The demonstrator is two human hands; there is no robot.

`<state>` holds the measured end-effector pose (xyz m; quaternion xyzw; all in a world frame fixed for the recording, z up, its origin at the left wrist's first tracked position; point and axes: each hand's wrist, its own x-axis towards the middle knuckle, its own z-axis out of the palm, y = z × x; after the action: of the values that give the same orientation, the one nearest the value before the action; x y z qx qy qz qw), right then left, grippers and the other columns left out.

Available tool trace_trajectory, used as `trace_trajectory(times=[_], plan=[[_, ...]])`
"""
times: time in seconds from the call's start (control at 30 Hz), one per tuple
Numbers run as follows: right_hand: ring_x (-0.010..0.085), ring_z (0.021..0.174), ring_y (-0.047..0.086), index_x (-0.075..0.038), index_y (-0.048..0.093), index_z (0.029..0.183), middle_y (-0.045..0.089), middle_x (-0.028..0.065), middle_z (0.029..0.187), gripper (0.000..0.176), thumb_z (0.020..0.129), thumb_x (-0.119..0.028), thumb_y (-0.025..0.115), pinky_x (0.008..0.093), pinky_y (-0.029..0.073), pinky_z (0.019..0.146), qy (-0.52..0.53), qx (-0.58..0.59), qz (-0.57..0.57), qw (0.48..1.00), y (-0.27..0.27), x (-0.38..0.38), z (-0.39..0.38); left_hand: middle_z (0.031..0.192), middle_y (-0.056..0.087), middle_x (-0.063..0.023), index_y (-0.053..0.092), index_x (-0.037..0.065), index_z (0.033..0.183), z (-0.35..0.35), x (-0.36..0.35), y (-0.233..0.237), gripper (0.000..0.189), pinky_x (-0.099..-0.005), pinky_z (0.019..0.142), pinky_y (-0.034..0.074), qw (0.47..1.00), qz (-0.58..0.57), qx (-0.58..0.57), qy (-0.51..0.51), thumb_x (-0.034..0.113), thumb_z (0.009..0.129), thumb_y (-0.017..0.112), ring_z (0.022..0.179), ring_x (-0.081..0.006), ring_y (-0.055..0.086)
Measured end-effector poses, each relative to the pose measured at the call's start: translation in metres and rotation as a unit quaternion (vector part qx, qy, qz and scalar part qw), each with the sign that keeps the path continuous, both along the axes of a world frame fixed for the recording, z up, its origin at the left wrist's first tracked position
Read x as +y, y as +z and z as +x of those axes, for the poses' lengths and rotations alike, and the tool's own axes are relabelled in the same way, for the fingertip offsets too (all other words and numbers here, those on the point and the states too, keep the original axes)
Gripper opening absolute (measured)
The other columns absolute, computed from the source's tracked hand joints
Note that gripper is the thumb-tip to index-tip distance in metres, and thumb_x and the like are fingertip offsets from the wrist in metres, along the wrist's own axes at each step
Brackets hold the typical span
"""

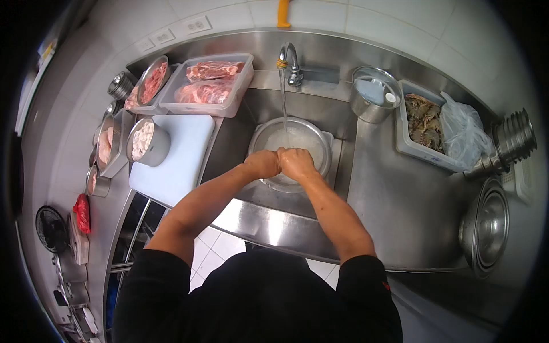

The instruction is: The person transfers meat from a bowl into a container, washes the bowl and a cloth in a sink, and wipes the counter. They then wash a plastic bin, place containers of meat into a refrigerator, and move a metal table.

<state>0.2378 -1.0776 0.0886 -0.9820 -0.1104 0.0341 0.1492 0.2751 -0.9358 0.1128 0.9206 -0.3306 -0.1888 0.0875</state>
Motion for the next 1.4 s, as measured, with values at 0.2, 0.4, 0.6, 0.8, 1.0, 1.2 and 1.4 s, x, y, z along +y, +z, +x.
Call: trace_trajectory(times=[0.2,0.4,0.6,0.8,1.0,1.2,1.4], plan=[[0.0378,0.100,0.064,-0.008,0.062,0.115,0.068,0.0207,0.104,0.039,0.080,-0.025,0.067,0.0450,0.050,0.085,-0.025,0.100,0.105,0.989,0.028,0.000,-0.017,0.106,0.066,-0.0240,0.045,0.005,0.133,-0.023,0.011,0.013,0.056,-0.0463,0.086,0.051,0.997,-0.047,-0.024,0.057,0.023,0.083,0.065,0.098,-0.0410,0.064],[0.0326,0.093,0.066,-0.006,0.068,0.107,0.070,0.0150,0.093,0.032,0.084,-0.028,0.066,0.0411,0.050,0.080,0.016,0.003,0.343,0.939,0.051,-0.017,-0.051,0.122,0.059,-0.0170,0.038,0.007,0.145,-0.043,0.067,0.014,0.074,-0.0351,0.097,0.045,0.901,-0.373,0.217,0.054,0.028,0.084,0.073,0.112,-0.0256,0.058],[0.0309,0.082,0.065,-0.002,0.068,0.093,0.069,0.0156,0.088,0.023,0.088,-0.024,0.062,0.0378,0.049,0.074,-0.029,-0.045,0.322,0.945,0.078,0.017,-0.068,0.108,0.062,-0.0031,0.044,0.007,0.142,-0.086,0.097,0.040,0.063,-0.0224,0.071,0.045,0.827,-0.421,0.350,0.127,0.030,0.088,0.068,0.088,-0.0096,0.057],[0.0213,0.078,0.062,0.000,0.063,0.097,0.065,0.0127,0.085,0.015,0.091,-0.013,0.058,0.0317,0.048,0.074,-0.005,-0.083,0.215,0.973,0.111,0.050,-0.095,0.117,0.061,-0.0059,0.051,0.012,0.139,-0.075,0.136,0.022,0.049,-0.0270,0.087,0.044,0.867,-0.418,0.261,0.077,0.022,0.092,0.060,0.101,-0.0132,0.056],[0.0188,0.080,0.061,-0.003,0.059,0.101,0.064,0.0083,0.087,0.018,0.097,-0.019,0.053,0.0328,0.048,0.075,-0.121,-0.188,0.399,0.889,0.145,0.069,-0.120,0.129,0.057,-0.0120,0.051,0.007,0.138,-0.076,0.150,0.039,0.047,-0.0296,0.102,0.039,0.895,-0.438,0.083,0.023,0.023,0.093,0.055,0.118,-0.0211,0.054],[0.0227,0.083,0.063,-0.004,0.056,0.104,0.066,0.0117,0.090,0.028,0.098,-0.032,0.052,0.0356,0.049,0.077,-0.253,-0.409,0.365,0.797,0.158,0.034,-0.126,0.109,0.066,-0.0053,0.062,0.007,0.121,-0.076,0.173,0.094,0.035,-0.0257,0.086,0.049,0.766,-0.552,0.307,0.117,0.010,0.089,0.047,0.098,-0.0131,0.062],[0.0202,0.088,0.065,-0.007,0.057,0.116,0.068,0.0095,0.099,0.035,0.089,-0.028,0.065,0.0340,0.050,0.080,-0.161,-0.322,0.376,0.854,0.176,-0.012,-0.134,0.103,0.066,-0.0053,0.062,0.006,0.113,-0.039,0.195,0.109,0.029,-0.0297,0.089,0.048,0.808,-0.507,0.273,0.128,0.006,0.085,0.052,0.094,-0.0146,0.062]])
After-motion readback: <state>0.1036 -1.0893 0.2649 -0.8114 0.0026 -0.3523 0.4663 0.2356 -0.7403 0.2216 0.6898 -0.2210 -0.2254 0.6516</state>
